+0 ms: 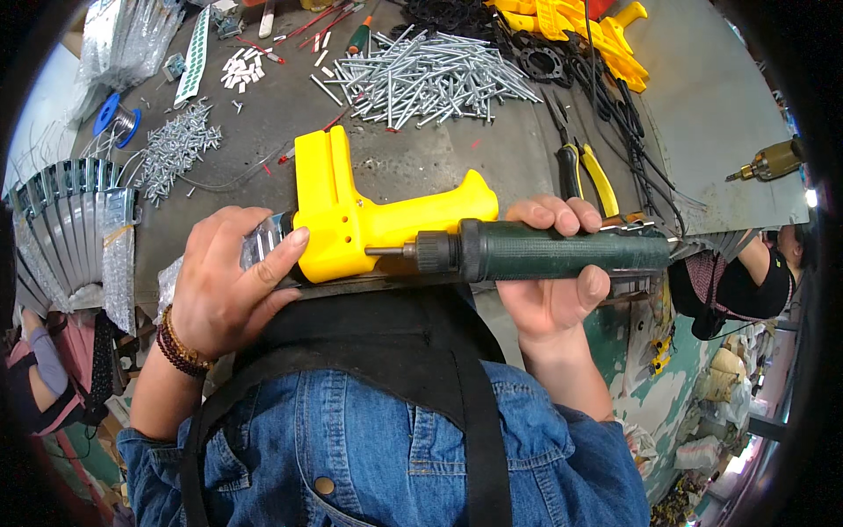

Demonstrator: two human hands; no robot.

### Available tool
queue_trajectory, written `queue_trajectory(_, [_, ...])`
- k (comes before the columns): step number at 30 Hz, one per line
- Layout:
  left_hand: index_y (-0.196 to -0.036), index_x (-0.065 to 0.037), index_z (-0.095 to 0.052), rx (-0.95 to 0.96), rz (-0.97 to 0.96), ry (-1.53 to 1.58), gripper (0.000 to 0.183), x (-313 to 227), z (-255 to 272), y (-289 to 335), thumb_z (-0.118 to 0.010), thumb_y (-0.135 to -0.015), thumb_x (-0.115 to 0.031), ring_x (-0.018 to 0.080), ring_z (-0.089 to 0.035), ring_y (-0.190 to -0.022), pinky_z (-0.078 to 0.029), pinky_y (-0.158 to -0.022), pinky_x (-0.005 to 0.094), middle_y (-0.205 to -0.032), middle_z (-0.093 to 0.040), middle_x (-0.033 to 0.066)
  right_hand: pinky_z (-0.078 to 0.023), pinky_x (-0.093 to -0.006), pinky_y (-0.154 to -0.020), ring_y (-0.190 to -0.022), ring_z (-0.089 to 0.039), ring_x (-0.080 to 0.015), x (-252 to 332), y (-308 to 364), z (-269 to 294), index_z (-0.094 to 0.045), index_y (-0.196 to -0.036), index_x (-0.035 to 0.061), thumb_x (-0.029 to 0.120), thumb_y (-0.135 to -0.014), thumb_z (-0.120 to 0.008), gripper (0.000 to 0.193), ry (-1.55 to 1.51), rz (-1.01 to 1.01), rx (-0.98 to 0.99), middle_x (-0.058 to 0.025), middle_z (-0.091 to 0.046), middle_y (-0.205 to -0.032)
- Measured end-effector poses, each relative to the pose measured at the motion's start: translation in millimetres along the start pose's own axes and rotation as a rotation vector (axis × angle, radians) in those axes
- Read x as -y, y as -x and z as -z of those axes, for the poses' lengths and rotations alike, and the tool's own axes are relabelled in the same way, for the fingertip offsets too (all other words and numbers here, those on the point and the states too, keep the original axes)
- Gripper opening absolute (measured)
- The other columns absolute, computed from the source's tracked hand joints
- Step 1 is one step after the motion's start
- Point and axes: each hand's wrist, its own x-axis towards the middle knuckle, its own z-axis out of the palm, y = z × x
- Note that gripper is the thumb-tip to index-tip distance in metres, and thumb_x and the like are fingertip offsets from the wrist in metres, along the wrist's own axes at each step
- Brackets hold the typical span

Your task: Assembling electronic components into a yellow handheld device housing, including soldering and fastening with an electric screwdriver.

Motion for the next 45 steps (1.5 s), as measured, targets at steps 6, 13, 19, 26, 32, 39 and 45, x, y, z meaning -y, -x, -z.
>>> queue_trajectory(6, [-0.148, -0.013, -0.045, 0.006, 0.025, 0.118, 0.086, 5, 9, -5, -0.082, -0.071, -0.021, 0.0372, -0.059, -0.106, -0.046, -0.092, 0.0475, -0.119, -0.060, 0.0180, -0.029, -0.0487, -0.119, -0.125, -0.051, -0.0240, 23, -8, -38, -0.054, -0.139, 0.0261, 0.029, -0.081, -0.083, 0.066, 0.500, -0.035, -0.092, -0.0007, -0.060, -0.122])
queue_trajectory(13, [-0.157, 0.000, -0.021, 0.129, 0.464, 0.815, 0.081, 33, -1, -41, -0.068, -0.092, -0.016, 0.0208, -0.062, -0.094, -0.050, -0.086, 0.0318, -0.109, -0.067, 0.0146, -0.028, -0.0524, -0.118, -0.113, -0.056, -0.0208, 28, -29, -28, -0.059, -0.116, 0.0134, 0.021, -0.085, -0.078, 0.037, 0.094, 0.082, -0.254, -0.0019, -0.059, -0.113])
queue_trajectory(19, [-0.158, -0.004, -0.019, 0.218, 0.590, 1.193, 0.081, 35, -8, -45, -0.067, -0.094, -0.011, 0.0063, -0.056, -0.087, -0.046, -0.077, 0.0213, -0.100, -0.066, 0.0043, -0.030, -0.0516, -0.117, -0.111, -0.057, -0.0194, 17, -40, -31, -0.060, -0.124, 0.0161, 0.020, -0.084, -0.079, 0.044, 0.131, 0.090, -0.288, -0.0048, -0.058, -0.121])
queue_trajectory(26, [-0.159, -0.009, -0.017, 0.144, 0.542, 1.304, 0.084, 34, -12, -46, -0.067, -0.092, -0.007, 0.0033, -0.048, -0.078, -0.040, -0.070, 0.0191, -0.095, -0.063, 0.0027, -0.030, -0.0504, -0.118, -0.109, -0.058, -0.0184, 18, -47, -25, -0.059, -0.123, 0.0172, 0.020, -0.082, -0.080, 0.046, 0.052, 0.043, -0.229, -0.0037, -0.057, -0.121])
queue_trajectory(32, [-0.157, -0.010, -0.020, 0.147, 0.536, 1.285, 0.080, 33, -11, -46, -0.065, -0.091, -0.005, 0.0035, -0.047, -0.077, -0.039, -0.070, 0.0193, -0.095, -0.063, 0.0021, -0.031, -0.0497, -0.117, -0.108, -0.057, -0.0173, 14, -54, -15, -0.060, -0.117, 0.0171, 0.019, -0.078, -0.083, 0.045, 0.072, 0.053, -0.214, -0.0007, -0.055, -0.117])
queue_trajectory(39, [-0.161, -0.017, -0.015, 0.223, 0.395, 1.223, 0.109, 41, -7, -42, -0.084, -0.076, -0.018, 0.0091, -0.046, -0.084, -0.041, -0.081, 0.0239, -0.102, -0.061, 0.0029, -0.032, -0.0494, -0.116, -0.107, -0.056, -0.0151, 9, -58, -11, -0.061, -0.113, 0.0173, 0.017, -0.077, -0.083, 0.042, 0.076, 0.034, -0.152, 0.0012, -0.052, -0.113])
queue_trajectory(45, [-0.162, -0.014, -0.009, 0.269, 0.426, 1.192, 0.132, 42, -6, -45, -0.095, -0.062, -0.023, 0.0062, -0.047, -0.089, -0.037, -0.083, 0.0205, -0.102, -0.061, -0.0017, -0.033, -0.0483, -0.116, -0.106, -0.055, -0.0129, 7, -59, -9, -0.062, -0.110, 0.0169, 0.015, -0.076, -0.083, 0.041, 0.039, 0.032, -0.151, 0.0022, -0.050, -0.113])
